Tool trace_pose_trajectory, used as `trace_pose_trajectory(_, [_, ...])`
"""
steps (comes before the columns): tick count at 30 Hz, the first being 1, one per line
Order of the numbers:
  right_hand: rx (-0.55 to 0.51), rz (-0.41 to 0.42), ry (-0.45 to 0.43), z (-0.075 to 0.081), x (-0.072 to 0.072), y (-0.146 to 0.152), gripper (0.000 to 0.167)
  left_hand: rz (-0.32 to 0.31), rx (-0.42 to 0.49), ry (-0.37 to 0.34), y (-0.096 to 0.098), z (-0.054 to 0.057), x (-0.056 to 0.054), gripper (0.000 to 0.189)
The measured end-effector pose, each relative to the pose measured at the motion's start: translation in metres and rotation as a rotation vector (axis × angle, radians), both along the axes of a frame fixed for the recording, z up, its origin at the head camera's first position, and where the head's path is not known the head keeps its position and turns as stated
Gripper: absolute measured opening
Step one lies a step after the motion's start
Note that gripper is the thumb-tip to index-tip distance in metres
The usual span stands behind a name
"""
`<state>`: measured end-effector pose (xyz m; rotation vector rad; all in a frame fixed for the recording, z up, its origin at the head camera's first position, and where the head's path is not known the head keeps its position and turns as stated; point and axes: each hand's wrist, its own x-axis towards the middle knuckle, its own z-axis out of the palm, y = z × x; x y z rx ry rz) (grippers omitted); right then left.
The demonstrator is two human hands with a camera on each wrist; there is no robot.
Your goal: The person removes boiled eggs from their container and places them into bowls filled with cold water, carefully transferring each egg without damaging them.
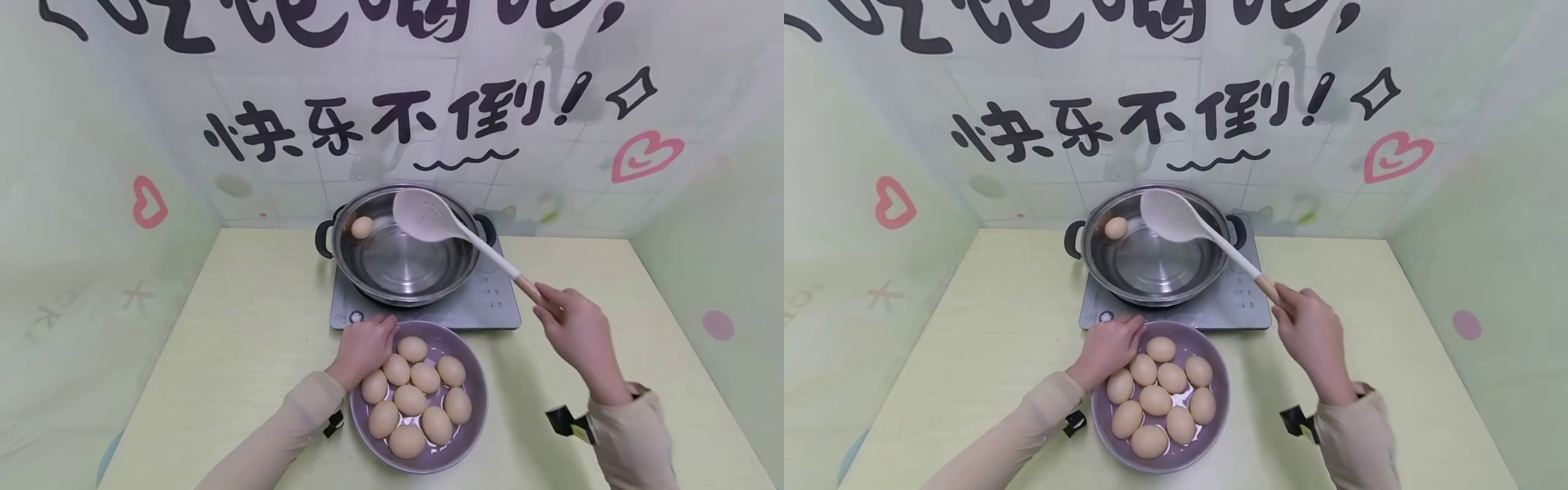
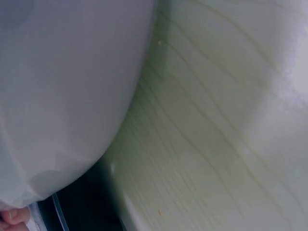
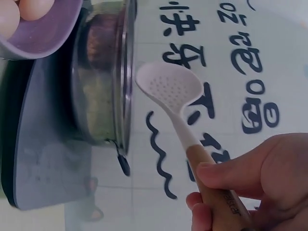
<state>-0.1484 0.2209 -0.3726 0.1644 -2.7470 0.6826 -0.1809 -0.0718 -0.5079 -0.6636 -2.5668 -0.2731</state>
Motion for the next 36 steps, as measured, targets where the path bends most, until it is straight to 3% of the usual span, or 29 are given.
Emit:
trace_pose_trajectory(7, [-0.030,0.025,0.065,-0.017,-0.036,-0.028,0.034,0.003,0.005,0.002,0.001,-0.002,-0.001,0.012])
trace_pose_trajectory(16, [-0.013,0.013,0.064,-0.024,-0.056,-0.049,0.035,0.002,0.015,0.005,0.001,-0.001,-0.001,0.012])
trace_pose_trajectory(28, [-0.012,0.049,0.087,-0.032,-0.060,-0.065,0.029,0.007,0.007,-0.007,0.001,-0.001,-0.001,0.012])
trace_pose_trajectory(36, [0.038,0.065,0.066,-0.031,-0.052,-0.071,0.032,0.011,0.007,-0.014,0.001,0.000,-0.001,0.013])
